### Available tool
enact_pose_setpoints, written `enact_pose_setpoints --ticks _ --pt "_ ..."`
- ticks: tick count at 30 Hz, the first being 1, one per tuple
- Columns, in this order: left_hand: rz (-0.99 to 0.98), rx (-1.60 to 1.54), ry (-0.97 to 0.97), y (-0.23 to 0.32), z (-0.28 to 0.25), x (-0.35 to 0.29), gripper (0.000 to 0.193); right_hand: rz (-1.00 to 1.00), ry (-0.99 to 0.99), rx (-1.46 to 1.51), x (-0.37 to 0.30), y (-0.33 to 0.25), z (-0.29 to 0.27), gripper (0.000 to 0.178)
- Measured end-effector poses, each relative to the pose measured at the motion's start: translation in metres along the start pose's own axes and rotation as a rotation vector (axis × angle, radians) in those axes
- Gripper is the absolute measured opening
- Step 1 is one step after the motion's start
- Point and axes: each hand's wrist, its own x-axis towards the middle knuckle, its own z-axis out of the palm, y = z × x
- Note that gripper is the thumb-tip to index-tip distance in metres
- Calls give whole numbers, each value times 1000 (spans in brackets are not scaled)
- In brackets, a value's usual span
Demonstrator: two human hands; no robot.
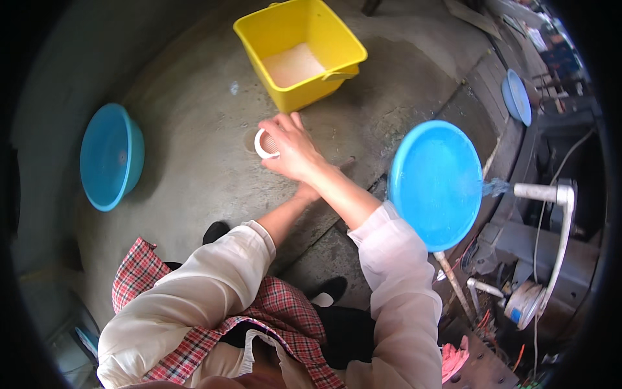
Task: The person washes a small white cup and a clear plastic bottle under running water from a pipe into a blue basin. They rinse each item thoroughly and place them aside after cleaning.
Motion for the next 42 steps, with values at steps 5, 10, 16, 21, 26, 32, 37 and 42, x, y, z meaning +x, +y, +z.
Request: enact_pose_setpoints --ticks 5,10,16,21,26,32,37,42 --pt "-48 -247 -89 -30 29 -2 34 -52 -44 -181 21 12 46 65" --pt "-234 -665 -49 -40 38 1 34 -46 -50 -225 20 20 59 66" --pt "-236 -699 -95 -8 29 1 35 58 -126 -241 16 11 53 81" --pt "-630 -1306 -68 50 -11 4 42 73 22 -168 -29 30 -4 74" --pt "-771 -1299 5 137 -17 14 40 188 180 -247 -121 44 -28 47" --pt "-390 -812 -78 164 18 -16 35 544 569 463 -140 85 -27 31" --pt "-626 -1145 -20 171 13 -11 40 564 466 -155 -130 57 -29 43" --pt "-589 -1008 -36 156 29 -19 44 653 444 83 -142 43 -37 39"
